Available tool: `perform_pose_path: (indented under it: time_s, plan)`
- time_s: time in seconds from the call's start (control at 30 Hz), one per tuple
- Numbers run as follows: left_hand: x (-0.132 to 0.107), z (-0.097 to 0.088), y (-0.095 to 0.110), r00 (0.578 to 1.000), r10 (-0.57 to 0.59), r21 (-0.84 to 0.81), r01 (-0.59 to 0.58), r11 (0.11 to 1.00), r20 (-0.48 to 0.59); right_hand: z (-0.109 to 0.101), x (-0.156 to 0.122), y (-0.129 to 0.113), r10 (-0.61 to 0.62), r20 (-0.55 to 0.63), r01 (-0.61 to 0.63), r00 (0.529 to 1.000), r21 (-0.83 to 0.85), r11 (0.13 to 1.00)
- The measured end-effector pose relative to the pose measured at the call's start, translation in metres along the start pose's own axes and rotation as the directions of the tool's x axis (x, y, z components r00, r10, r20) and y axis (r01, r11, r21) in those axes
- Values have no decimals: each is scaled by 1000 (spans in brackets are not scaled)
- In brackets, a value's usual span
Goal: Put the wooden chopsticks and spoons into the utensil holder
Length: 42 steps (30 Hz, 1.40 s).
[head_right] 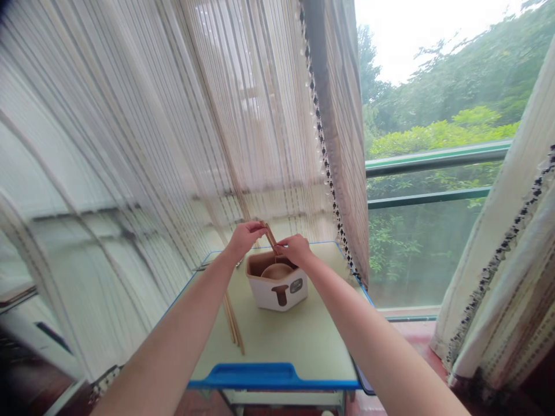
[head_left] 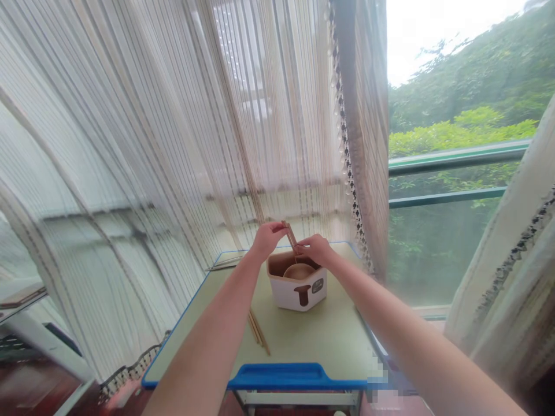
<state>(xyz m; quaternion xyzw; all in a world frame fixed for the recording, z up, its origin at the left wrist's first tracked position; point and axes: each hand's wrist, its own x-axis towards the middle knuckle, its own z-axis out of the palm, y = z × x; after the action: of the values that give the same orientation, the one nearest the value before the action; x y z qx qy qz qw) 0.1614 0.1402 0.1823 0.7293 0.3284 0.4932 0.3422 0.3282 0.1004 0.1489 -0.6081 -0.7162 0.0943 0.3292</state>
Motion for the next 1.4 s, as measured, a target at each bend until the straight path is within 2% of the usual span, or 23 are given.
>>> perform_pose_path:
  time_s: [0.13, 0.33, 0.53, 0.73, 0.8, 0.87, 0.93, 1.03, 1.07, 1.13, 1.2, 1.23, 1.3, 1.4]
  plan:
    - [-5, 6, -7, 999, -9, -1, 9, 1000, 31, -1, -4, 2, -7, -13, 6, 1000, -72, 997]
    - [-7, 11, -6, 998, 27, 84, -32, 996, 62, -1, -5, 14, -58, 22, 57, 998, 38, 998]
    - [-12, 14, -11, 999, -38, 77, 36, 996, 32, 2, -2, 15, -47, 3, 47, 999, 82, 996]
    - [-26, 13, -16, 1000, -19, 207, 16, 978, 11, 7, -1, 19, -60, 20, 57, 998, 138, 989]
    - [-34, 9, -16, 999, 13, 231, -4, 973, -35, 5, 0, 19, -63, 26, 59, 998, 128, 990]
    - [-43, 0, -18, 990, 49, 228, -18, 974, -130, 0, -1, 15, -74, -24, 76, 997, 86, 993]
    - [-54, -13, -22, 964, 65, 221, -7, 975, -257, -5, -7, 2, -99, -169, 106, 981, 32, 994]
    - [-78, -39, -33, 890, 34, 203, 67, 977, -456, -3, -30, -32, -160, -426, 187, 890, 22, 982]
    - [-87, -48, -38, 861, 7, 185, 101, 978, -508, 3, -41, -45, -178, -467, 230, 866, 55, 972]
    - [-109, -65, -49, 819, -65, 132, 169, 977, -570, 26, -66, -70, -234, -441, 335, 866, 166, 928]
    - [-133, -79, -60, 797, -140, 72, 224, 972, -588, 59, -90, -86, -341, -263, 412, 902, 293, 863]
    - [-146, -84, -65, 787, -171, 46, 245, 968, -593, 79, -101, -90, -375, -153, 405, 914, 352, 844]
    - [-170, -91, -75, 761, -221, 8, 285, 958, -610, 118, -117, -91, -355, 2, 323, 935, 411, 852]
    - [-199, -93, -86, 700, -263, -22, 333, 943, -664, 163, -129, -80, -262, 54, 224, 963, 375, 900]
